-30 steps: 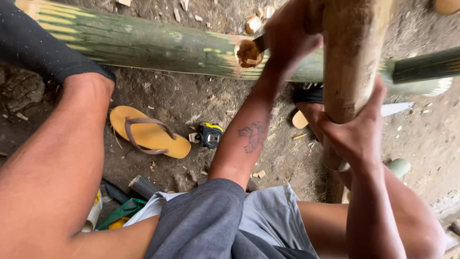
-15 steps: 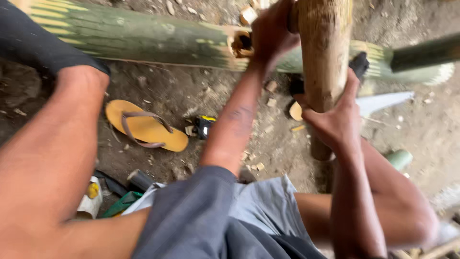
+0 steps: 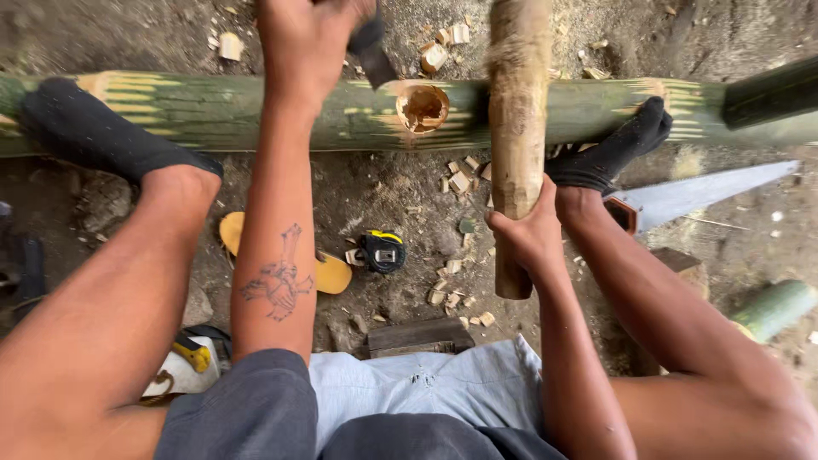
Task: The person uses a chisel and wooden mallet to carve a hole into a bamboo pole. They repeatedly strike the chisel to remove material and occasionally clear debris from the hole. The person then inserts a smaller bamboo piece into the carved hole to test the fit.
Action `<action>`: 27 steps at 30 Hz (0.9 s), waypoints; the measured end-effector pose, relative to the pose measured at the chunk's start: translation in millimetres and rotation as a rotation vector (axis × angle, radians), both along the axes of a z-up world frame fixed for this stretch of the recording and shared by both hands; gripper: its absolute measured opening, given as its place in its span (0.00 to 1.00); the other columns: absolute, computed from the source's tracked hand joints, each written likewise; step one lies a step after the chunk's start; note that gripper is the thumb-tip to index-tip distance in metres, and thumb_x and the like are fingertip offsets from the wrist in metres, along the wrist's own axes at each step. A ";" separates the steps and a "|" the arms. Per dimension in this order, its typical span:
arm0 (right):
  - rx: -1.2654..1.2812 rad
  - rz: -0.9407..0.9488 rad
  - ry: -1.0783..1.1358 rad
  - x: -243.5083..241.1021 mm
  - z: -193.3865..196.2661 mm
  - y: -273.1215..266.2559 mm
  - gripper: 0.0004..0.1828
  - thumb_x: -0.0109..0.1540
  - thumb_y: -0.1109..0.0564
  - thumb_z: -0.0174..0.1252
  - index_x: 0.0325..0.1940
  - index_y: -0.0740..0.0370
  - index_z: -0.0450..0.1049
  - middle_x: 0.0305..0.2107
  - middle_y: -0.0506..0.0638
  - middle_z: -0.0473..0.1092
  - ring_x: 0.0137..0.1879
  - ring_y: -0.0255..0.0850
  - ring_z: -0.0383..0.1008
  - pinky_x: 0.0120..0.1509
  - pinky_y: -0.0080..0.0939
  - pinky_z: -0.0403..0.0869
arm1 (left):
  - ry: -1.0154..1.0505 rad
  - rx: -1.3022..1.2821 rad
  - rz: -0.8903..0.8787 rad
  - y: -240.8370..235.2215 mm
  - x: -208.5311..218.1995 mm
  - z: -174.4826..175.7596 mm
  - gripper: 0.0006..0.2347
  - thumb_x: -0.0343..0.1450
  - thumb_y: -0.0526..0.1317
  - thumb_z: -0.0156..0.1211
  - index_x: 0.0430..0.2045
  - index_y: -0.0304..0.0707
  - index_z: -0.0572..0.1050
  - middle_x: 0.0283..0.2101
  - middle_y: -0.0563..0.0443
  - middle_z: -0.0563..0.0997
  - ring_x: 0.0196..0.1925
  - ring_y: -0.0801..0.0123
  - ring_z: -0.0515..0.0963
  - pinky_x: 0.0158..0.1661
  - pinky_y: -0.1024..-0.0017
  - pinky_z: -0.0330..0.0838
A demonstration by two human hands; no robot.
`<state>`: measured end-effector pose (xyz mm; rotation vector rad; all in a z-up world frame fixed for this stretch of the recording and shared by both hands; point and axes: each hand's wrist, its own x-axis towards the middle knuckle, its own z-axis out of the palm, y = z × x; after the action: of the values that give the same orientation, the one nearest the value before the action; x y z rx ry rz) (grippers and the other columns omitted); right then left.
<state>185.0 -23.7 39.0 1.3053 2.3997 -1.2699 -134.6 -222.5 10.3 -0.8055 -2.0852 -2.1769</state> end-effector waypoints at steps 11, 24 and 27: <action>-0.052 0.047 0.005 1.4 -14.2 3.7 0.52 0.50 0.53 0.67 0.73 0.61 0.47 0.48 0.66 0.72 0.51 0.55 0.78 0.54 0.51 0.77 | -0.228 0.414 0.272 32.4 50.9 24.9 0.03 0.71 0.32 0.60 0.32 0.35 0.72 0.27 0.52 0.77 0.31 0.68 0.78 0.38 0.71 0.75; -0.041 0.054 0.051 6.0 -19.7 3.0 0.52 0.50 0.52 0.67 0.73 0.59 0.48 0.48 0.67 0.73 0.52 0.57 0.78 0.56 0.52 0.76 | -0.090 0.366 0.155 33.4 46.7 -10.3 0.05 0.72 0.28 0.57 0.26 0.31 0.71 0.25 0.47 0.75 0.27 0.62 0.77 0.33 0.68 0.73; -0.057 0.099 0.124 5.6 -7.7 4.4 0.52 0.51 0.53 0.68 0.74 0.60 0.49 0.50 0.67 0.73 0.54 0.57 0.79 0.57 0.51 0.77 | -0.046 0.246 0.099 41.0 22.6 -28.6 0.10 0.73 0.30 0.54 0.18 0.32 0.72 0.19 0.50 0.77 0.22 0.66 0.77 0.28 0.70 0.71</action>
<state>190.5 -19.3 31.3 1.1092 2.4560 -1.4184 -112.0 -181.5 -18.3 -0.6220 -1.7832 -2.3555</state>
